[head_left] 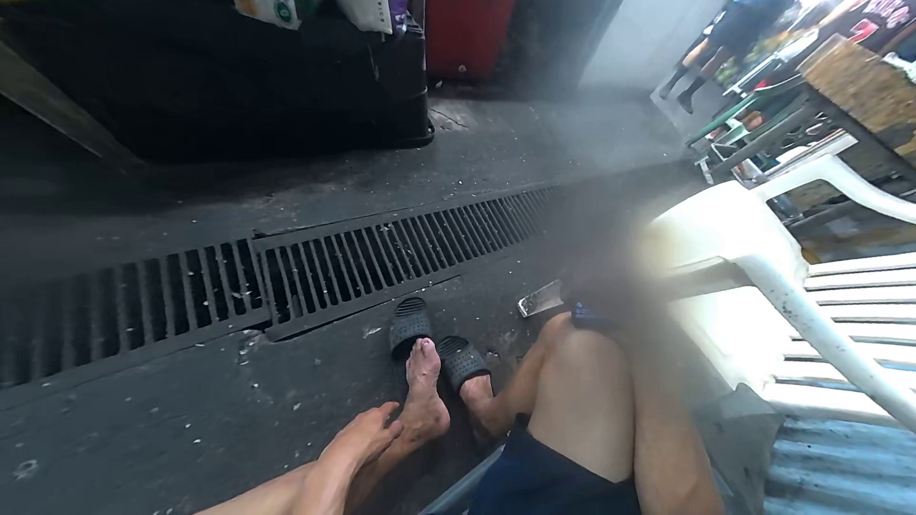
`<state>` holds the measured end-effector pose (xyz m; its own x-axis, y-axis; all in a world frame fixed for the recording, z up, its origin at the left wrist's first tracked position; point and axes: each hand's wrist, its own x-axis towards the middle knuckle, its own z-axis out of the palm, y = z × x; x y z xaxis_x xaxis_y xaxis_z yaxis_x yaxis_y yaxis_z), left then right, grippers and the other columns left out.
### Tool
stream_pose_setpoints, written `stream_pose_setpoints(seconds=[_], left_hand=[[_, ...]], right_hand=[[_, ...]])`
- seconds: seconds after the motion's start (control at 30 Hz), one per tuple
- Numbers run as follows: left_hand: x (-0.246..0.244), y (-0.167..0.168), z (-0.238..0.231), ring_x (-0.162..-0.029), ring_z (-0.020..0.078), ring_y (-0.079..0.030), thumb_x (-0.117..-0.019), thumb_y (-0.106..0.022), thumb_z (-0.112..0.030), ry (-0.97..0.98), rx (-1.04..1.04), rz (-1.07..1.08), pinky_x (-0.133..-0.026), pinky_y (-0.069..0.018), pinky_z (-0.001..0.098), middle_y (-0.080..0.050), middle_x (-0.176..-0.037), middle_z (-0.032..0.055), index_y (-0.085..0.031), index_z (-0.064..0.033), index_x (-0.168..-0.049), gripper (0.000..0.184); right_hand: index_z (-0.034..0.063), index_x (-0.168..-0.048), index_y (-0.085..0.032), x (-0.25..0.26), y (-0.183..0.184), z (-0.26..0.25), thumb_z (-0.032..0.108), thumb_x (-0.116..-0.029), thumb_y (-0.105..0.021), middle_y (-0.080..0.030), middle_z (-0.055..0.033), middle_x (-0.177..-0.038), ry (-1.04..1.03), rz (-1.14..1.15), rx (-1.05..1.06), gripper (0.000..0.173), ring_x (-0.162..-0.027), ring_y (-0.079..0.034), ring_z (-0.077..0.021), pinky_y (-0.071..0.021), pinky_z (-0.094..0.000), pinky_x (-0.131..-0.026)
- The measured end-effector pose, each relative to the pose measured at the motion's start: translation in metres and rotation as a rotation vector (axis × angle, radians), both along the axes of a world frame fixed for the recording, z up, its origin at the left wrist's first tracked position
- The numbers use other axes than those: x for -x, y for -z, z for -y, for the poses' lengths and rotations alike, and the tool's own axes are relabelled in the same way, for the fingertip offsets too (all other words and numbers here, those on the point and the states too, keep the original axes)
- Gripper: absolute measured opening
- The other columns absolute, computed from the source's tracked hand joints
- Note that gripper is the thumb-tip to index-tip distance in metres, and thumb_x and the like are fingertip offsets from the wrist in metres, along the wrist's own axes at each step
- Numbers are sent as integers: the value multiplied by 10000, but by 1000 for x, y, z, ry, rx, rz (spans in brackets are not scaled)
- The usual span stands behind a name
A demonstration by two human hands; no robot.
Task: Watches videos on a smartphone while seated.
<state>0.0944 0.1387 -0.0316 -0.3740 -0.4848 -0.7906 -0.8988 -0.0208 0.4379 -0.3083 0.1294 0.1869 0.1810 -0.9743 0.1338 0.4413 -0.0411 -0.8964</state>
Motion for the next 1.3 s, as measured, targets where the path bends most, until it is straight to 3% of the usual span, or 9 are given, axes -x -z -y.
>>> stream_pose_setpoints(seconds=[0.13, 0.33, 0.53, 0.63, 0.93, 1.1, 1.3], left_hand=[[2, 3, 3, -1372, 410, -516, -1058, -477, -492, 2, -42, 20, -1124, -370, 639, -564, -1460, 201, -460, -145, -1536, 591], [1, 17, 4, -1348, 380, -547, -1058, -500, -459, 0, -22, 37, -1113, -404, 612, -589, -1437, 180, -471, -165, -1530, 556], [2, 10, 2, -1350, 429, -534, -1052, -499, -473, -8, -17, 27, -1100, -385, 659, -575, -1446, 209, -472, -160, -1531, 573], [1, 22, 2, -1336, 390, -557, -1051, -512, -465, -19, -18, 26, -1108, -403, 635, -603, -1423, 176, -482, -173, -1525, 557], [6, 3, 3, -1355, 433, -527, -1053, -503, -462, -14, -24, 55, -1101, -384, 667, -568, -1450, 218, -470, -148, -1532, 573], [2, 28, 5, -1352, 354, -549, -1054, -512, -454, 1, -32, 75, -1110, -421, 600, -588, -1441, 164, -485, -195, -1524, 537], [2, 18, 3, -1353, 448, -523, -1035, -507, -508, -6, -12, 62, -1081, -397, 684, -566, -1446, 226, -475, -175, -1531, 598]], right_hand=[[34, -1331, -572, -1, -3, -1, 713, -866, -616, -696, -201, -1177, 10, -8, -1, 824, -1035, -707, -287, -581, -435, -924], [41, -1342, -568, 0, -2, -1, 701, -867, -629, -690, -218, -1175, -11, 29, -20, 815, -1040, -702, -296, -577, -436, -929], [55, -1336, -573, -2, -3, -2, 696, -859, -644, -692, -207, -1175, -2, 34, -39, 802, -1024, -707, -285, -585, -424, -912], [47, -1348, -569, 1, -1, -1, 712, -869, -617, -686, -202, -1181, -12, 18, -35, 820, -1038, -699, -287, -580, -435, -924], [30, -1351, -564, 5, 3, -1, 679, -865, -652, -677, -222, -1207, -13, 26, -7, 816, -1060, -696, -303, -571, -447, -943], [43, -1366, -552, 11, 8, 0, 673, -877, -643, -668, -239, -1221, -39, 45, 7, 802, -1071, -692, -322, -567, -470, -949], [32, -1367, -555, 12, 11, 1, 663, -881, -642, -662, -239, -1234, -39, 64, 2, 802, -1081, -687, -319, -559, -469, -963]])
